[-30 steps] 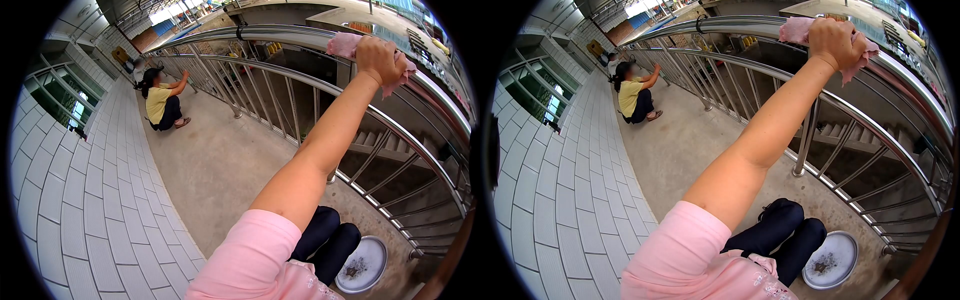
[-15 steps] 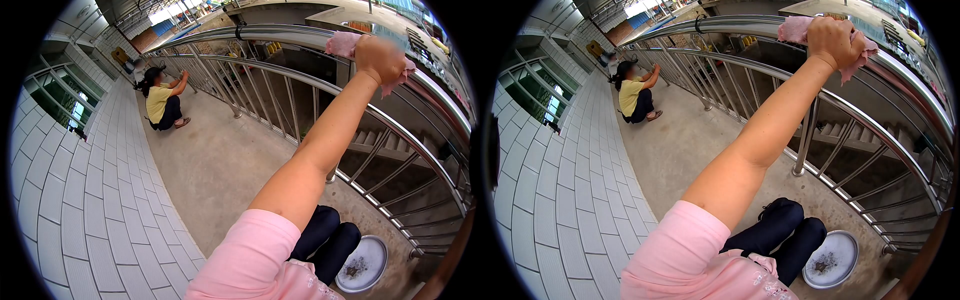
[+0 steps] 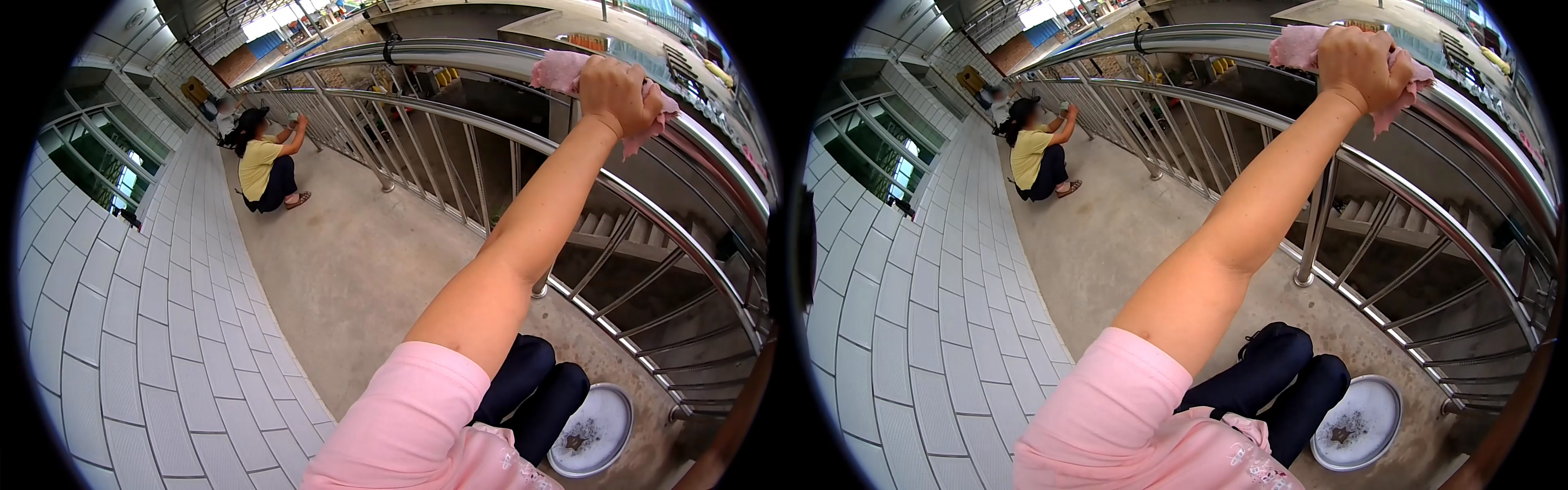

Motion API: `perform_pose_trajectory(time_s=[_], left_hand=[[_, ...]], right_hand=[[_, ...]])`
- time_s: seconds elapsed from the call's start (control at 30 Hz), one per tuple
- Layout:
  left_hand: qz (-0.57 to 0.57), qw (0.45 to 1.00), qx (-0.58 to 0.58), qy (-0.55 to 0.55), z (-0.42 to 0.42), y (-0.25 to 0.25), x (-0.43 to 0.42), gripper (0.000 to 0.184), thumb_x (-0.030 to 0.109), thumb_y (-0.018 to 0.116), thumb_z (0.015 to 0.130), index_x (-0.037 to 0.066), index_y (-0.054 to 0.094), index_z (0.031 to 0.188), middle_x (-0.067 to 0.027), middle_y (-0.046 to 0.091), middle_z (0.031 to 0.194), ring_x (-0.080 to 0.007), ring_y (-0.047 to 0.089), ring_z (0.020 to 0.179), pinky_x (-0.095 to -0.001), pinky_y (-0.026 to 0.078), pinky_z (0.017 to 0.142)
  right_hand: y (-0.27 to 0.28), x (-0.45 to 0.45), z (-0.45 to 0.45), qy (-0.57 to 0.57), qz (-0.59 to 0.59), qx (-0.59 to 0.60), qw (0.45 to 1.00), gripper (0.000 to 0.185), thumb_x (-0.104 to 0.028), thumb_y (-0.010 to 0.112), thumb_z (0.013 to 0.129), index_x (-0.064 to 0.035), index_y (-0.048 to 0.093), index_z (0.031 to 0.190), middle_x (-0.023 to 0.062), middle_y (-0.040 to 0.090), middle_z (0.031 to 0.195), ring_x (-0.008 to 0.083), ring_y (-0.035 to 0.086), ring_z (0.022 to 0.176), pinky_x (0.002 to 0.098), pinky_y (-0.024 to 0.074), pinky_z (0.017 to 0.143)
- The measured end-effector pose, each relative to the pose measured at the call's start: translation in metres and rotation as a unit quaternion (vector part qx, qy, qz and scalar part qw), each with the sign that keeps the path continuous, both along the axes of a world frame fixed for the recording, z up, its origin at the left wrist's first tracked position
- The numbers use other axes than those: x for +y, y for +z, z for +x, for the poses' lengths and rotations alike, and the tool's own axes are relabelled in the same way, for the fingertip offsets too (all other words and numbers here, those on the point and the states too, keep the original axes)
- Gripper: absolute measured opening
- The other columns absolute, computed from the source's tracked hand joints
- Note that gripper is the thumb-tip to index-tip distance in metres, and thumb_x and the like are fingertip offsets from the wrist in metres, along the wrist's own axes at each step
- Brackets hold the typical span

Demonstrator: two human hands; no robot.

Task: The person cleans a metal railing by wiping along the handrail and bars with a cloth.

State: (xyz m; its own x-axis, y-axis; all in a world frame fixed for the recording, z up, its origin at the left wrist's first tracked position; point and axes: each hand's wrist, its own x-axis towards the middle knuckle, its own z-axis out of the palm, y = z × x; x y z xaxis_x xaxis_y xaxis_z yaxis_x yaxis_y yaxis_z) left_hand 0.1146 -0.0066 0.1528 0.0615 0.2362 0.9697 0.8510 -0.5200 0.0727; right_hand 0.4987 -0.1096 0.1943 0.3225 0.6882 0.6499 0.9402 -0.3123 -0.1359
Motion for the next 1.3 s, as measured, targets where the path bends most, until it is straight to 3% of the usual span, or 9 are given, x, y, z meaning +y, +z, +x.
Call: perform_pose_trajectory(time_s=[0.37,0.43,0.53,0.87,0.97,1.03,1.07,1.13,1.3], left_hand=[[-0.076,0.997,0.033,0.004,-0.005,0.011,-0.002,0.04,0.044,0.052,0.078,0.009,0.07,0.073,-0.013,0.067,0.072,-0.0276,0.064,0.073,-0.0391,0.043,0.077],[-0.257,0.962,0.087,0.013,-0.009,0.026,-0.007,0.047,0.048,0.045,0.082,0.01,0.073,0.081,-0.0126,0.07,0.08,-0.0268,0.067,0.081,-0.0386,0.046,0.077],[-0.362,0.922,0.134,0.023,-0.013,0.042,-0.009,0.054,0.051,0.038,0.084,0.013,0.076,0.091,-0.0113,0.072,0.091,-0.0261,0.068,0.091,-0.0379,0.048,0.08],[-0.372,0.915,0.158,0.026,-0.016,0.045,-0.011,0.054,0.049,0.036,0.086,0.013,0.076,0.094,-0.0122,0.071,0.099,-0.0264,0.067,0.097,-0.0373,0.049,0.08],[-0.296,0.951,0.092,-0.011,-0.019,0.026,-0.01,0.043,0.042,0.045,0.082,0.01,0.074,0.081,-0.0141,0.071,0.092,-0.0284,0.066,0.088,-0.0404,0.048,0.077],[-0.036,0.997,0.052,-0.049,-0.021,0.003,0.0,0.031,0.035,0.052,0.075,0.008,0.067,0.07,-0.0135,0.068,0.08,-0.0299,0.063,0.077,-0.0432,0.045,0.074],[-0.036,0.997,0.05,-0.051,-0.021,-0.004,0.007,0.031,0.035,0.052,0.075,0.008,0.067,0.07,-0.0135,0.068,0.08,-0.0299,0.063,0.077,-0.0432,0.045,0.074],[0.14,0.986,-0.01,-0.094,-0.02,-0.011,0.013,0.025,0.032,0.055,0.071,0.008,0.061,0.068,-0.0124,0.064,0.074,-0.0305,0.059,0.073,-0.044,0.045,0.076],[0.186,0.98,0.042,-0.057,-0.035,-0.023,0.018,0.028,0.032,0.056,0.074,0.008,0.06,0.088,-0.0087,0.058,0.08,-0.0285,0.057,0.081,-0.0464,0.043,0.08]], right_hand=[[0.001,-0.001,-0.002,-0.001,-0.006,0.001,1.0,0.05,-0.046,0.038,0.09,-0.0141,0.076,0.086,0.0151,0.072,0.092,0.0396,0.065,0.086,0.0523,0.0468,0.078],[-0.001,-0.001,-0.001,-0.006,-0.004,-0.002,1.0,0.05,-0.046,0.038,0.089,-0.014,0.076,0.085,0.0152,0.071,0.092,0.0397,0.065,0.086,0.0522,0.0468,0.078],[0.0,0.0,0.002,-0.001,0.0,-0.002,1.0,0.05,-0.046,0.039,0.089,-0.0135,0.076,0.085,0.0153,0.071,0.091,0.0396,0.065,0.086,0.0523,0.0466,0.078],[0.001,-0.002,-0.002,0.011,0.001,0.007,1.0,0.049,-0.045,0.041,0.089,-0.0113,0.075,0.082,0.0148,0.071,0.087,0.0383,0.064,0.083,0.0506,0.0463,0.075],[0.0,-0.001,0.001,0.016,0.006,0.005,1.0,0.048,-0.044,0.041,0.089,-0.011,0.075,0.081,0.0146,0.071,0.086,0.0381,0.064,0.082,0.0503,0.0463,0.075],[0.0,-0.003,0.0,0.021,0.014,0.004,1.0,0.048,-0.044,0.041,0.089,-0.011,0.075,0.081,0.0145,0.071,0.086,0.0378,0.064,0.081,0.0502,0.0463,0.075],[0.0,-0.004,0.0,0.034,0.012,0.005,0.999,0.047,-0.044,0.042,0.09,-0.0109,0.075,0.08,0.0142,0.071,0.085,0.0373,0.065,0.081,0.05,0.0464,0.075],[0.002,-0.007,-0.004,0.043,0.01,0.003,0.999,0.047,-0.043,0.042,0.09,-0.0109,0.075,0.08,0.0139,0.071,0.084,0.0368,0.065,0.08,0.0499,0.0465,0.075],[-0.002,0.0,0.005,0.053,0.023,0.009,0.998,0.047,-0.043,0.043,0.09,-0.0111,0.075,0.079,0.013,0.071,0.081,0.0354,0.065,0.077,0.0491,0.0468,0.074]])
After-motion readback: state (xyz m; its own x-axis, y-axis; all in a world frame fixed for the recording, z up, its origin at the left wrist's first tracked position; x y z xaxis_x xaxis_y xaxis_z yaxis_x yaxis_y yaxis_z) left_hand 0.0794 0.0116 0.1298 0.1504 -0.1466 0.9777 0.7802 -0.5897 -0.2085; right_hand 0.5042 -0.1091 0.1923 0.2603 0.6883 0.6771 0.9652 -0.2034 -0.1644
